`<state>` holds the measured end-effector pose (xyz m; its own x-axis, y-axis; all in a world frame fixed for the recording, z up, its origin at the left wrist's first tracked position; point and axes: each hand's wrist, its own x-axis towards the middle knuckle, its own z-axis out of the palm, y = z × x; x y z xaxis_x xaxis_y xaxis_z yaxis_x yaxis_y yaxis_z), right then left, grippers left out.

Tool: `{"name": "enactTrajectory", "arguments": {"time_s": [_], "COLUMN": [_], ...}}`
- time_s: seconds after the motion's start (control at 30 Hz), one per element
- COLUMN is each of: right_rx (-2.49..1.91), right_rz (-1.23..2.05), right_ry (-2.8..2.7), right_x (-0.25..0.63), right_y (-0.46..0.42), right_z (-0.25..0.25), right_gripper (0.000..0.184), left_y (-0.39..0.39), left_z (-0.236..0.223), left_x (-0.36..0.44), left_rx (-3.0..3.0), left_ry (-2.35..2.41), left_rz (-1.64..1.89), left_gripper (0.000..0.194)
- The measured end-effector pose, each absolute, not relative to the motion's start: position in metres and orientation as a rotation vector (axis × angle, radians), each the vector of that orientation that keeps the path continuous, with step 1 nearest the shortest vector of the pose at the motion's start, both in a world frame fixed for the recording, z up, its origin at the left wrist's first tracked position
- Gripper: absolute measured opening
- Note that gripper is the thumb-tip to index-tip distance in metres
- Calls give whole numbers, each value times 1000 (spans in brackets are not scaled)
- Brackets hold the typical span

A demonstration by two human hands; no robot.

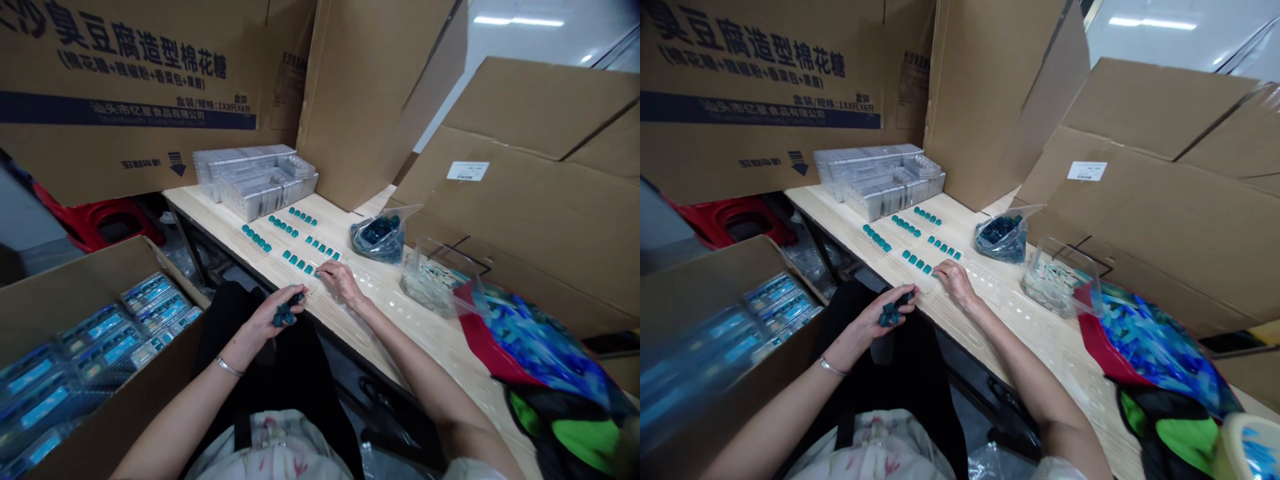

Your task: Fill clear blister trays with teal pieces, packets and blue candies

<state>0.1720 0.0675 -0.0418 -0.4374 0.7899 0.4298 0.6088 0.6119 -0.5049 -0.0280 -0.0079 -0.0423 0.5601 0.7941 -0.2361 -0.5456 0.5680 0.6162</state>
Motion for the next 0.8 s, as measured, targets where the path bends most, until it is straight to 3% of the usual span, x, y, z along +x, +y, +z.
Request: {"name": "enactTrajectory", "arguments": {"time_s": [0.37,0.63,0.8], "right_rx": [-1231,-1071,-1054], "right_rz": [211,523,515], "right_ry": [-2259,-2102,-2153], "right_x": [159,149,150], "right_y": [68,38,27], "right_z": [-46,-6,-3], "right_gripper": [13,19,19], "left_y": [3,21,25], "left_z": [-40,-38,-39], "left_x": [-25,-9,4], "left_rx": [276,235,270], "left_ry": [371,380,474], "left_rz": [849,895,967], "left_gripper": [14,19,17]}}
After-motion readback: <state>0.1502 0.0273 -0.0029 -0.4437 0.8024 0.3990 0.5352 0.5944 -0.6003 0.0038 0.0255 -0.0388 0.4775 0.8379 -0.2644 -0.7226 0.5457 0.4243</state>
